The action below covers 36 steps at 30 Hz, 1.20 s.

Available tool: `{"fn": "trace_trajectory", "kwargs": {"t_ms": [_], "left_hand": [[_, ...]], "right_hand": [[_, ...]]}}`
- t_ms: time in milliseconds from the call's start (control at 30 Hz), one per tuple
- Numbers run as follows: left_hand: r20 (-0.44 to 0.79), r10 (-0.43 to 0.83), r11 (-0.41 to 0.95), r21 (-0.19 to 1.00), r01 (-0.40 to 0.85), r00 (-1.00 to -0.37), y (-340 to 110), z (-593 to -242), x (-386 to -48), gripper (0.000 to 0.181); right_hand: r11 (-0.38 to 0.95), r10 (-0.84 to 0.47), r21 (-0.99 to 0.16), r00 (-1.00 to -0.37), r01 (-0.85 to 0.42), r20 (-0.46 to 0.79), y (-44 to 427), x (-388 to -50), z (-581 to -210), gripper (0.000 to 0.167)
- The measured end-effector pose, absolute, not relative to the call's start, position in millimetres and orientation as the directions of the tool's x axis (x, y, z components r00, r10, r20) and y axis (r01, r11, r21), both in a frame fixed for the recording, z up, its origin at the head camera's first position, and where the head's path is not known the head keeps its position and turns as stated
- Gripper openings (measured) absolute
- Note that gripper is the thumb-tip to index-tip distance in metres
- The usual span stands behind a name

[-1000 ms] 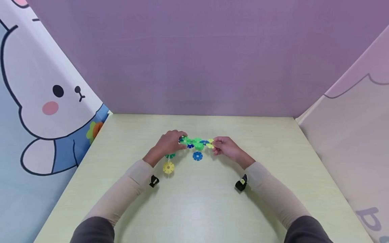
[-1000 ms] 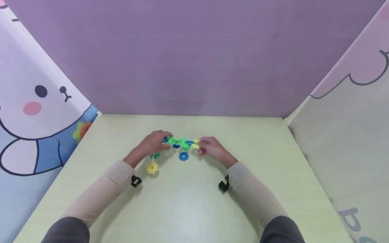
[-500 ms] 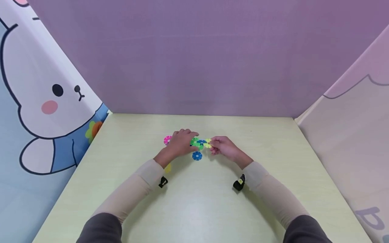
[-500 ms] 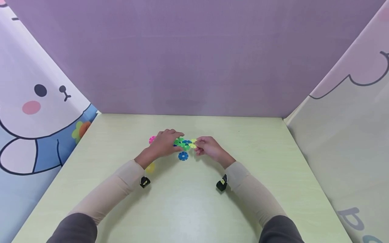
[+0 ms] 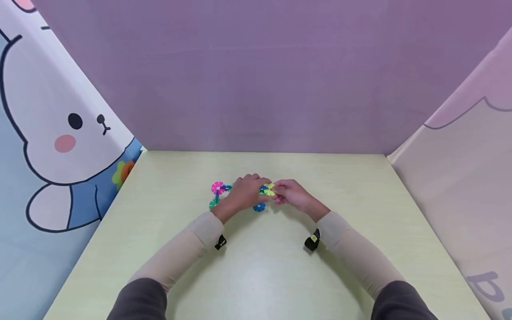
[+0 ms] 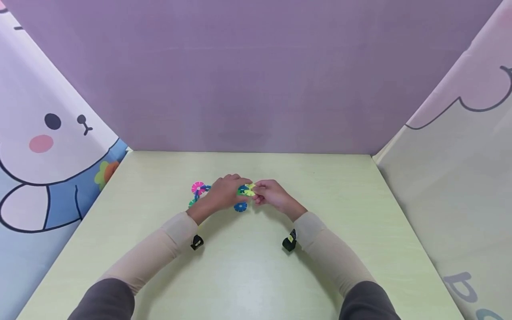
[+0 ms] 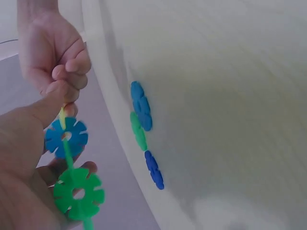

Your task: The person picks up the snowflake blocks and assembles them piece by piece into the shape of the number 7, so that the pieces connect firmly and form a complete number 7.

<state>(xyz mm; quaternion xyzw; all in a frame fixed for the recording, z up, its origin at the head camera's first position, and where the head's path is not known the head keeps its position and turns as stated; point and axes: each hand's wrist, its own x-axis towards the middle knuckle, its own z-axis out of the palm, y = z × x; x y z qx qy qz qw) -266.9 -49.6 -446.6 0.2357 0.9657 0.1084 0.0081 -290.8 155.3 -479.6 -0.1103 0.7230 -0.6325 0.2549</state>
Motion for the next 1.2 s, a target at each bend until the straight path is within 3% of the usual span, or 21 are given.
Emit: {"fn": "trace_trajectory", "kwargs": {"t_ms": [233, 633, 900, 1200], "left_hand": [[0.079, 0.457, 0.864, 0.197, 0.463, -0.886, -49.5, -448.8, -266.6, 0.062], [0.053, 0.461, 0.866, 0.188, 0.463, -0.886, -61.7, -448.8, -268.6, 0.058], [0.042, 0.424, 0.882, 0.207, 0.423, -0.905, -81.5, -445.3, -269.8, 0.051], [0.009, 0.375, 0.905, 0.215, 0.368, -0.927, -104.2, -447.1, -268.7, 0.05]], "right_hand": [[0.171, -0.486, -0.97, -0.842, 0.17, -0.233, 149.7, -288.8, -477.6, 0.029], [0.195, -0.479, -0.968, -0.846, 0.158, -0.235, 137.9, -287.5, -477.3, 0.03], [0.271, -0.459, -0.953, -0.852, 0.133, -0.25, 134.7, -291.6, -478.5, 0.03], [0.451, -0.424, -0.891, -0.867, 0.048, -0.261, 132.9, -295.4, -483.5, 0.023]]}}
